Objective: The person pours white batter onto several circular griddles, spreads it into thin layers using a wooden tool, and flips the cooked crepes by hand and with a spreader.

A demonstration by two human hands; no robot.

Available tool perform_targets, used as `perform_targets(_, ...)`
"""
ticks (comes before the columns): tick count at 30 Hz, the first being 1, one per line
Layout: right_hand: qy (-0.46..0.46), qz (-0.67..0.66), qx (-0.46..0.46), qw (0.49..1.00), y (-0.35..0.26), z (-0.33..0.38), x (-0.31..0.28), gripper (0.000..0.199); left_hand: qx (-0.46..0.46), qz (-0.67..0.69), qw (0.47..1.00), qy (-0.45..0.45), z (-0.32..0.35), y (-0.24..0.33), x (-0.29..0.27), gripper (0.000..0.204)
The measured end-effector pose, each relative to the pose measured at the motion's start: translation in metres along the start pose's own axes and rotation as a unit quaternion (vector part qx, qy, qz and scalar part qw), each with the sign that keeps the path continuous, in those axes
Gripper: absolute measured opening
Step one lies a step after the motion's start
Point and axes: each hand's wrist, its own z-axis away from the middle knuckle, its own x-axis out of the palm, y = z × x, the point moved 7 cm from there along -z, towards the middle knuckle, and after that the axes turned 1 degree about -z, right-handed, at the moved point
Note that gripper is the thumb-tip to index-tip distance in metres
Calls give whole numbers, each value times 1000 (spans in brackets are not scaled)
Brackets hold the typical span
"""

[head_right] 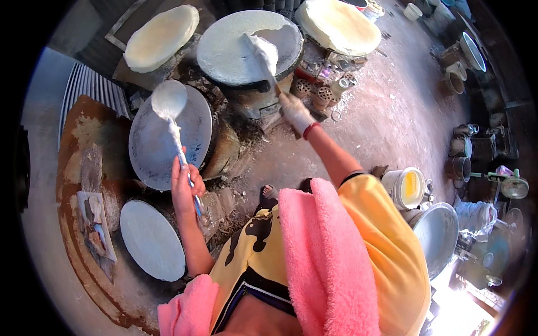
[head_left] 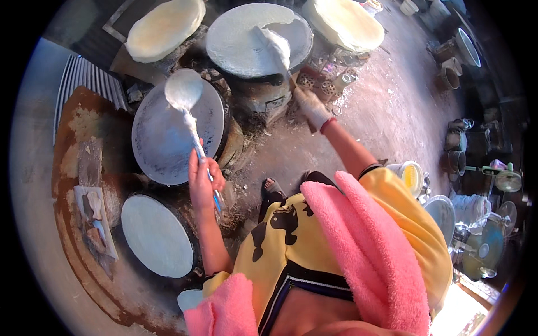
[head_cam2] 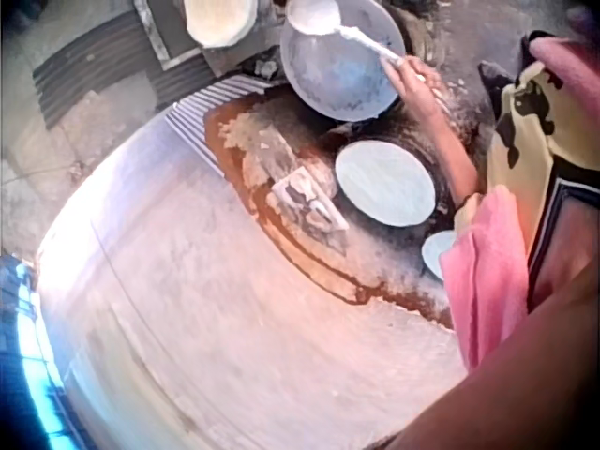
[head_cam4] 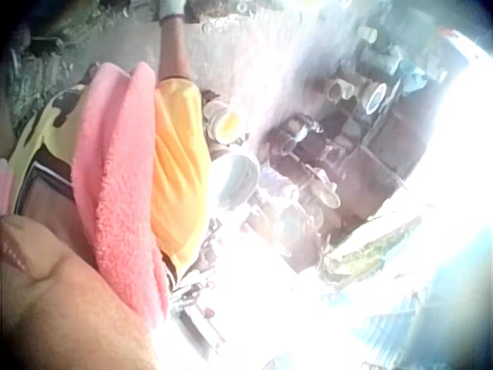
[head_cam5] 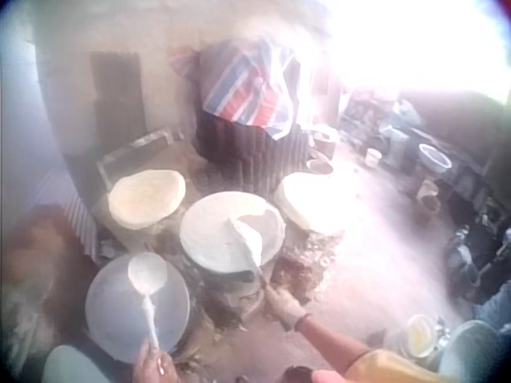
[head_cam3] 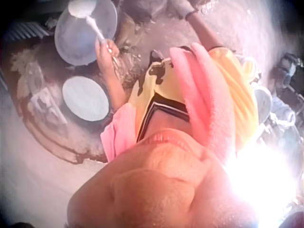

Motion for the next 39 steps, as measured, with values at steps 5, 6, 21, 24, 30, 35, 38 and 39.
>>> perform_targets(5,-96,-93,127,983,-45,-27,-20,34,7,32,999,-22,-21,33,29,38)
perform_targets(6,-52,-73,170,981,-48,-29,-13,33,-15,28,998,-48,-29,33,37,37)
perform_targets(21,-118,100,101,983,-46,-68,-112,41,-15,129,989,-70,-39,-21,106,35)
perform_targets(24,-201,285,-159,923,-87,-10,-83,40,-25,118,991,-60,-44,-20,116,34)
perform_targets(30,-52,209,-103,971,22,-83,-161,40,-44,89,993,-65,-83,-20,145,36)
perform_targets(35,-211,150,-9,966,-7,-83,-132,38,-65,92,992,-56,-110,-23,157,37)
perform_targets(38,-113,184,-11,976,32,-111,-160,42,-75,78,992,-65,-122,-24,156,37)
perform_targets(39,-86,208,-56,973,3,-128,-158,41,-81,47,994,-51,-133,-25,153,37)
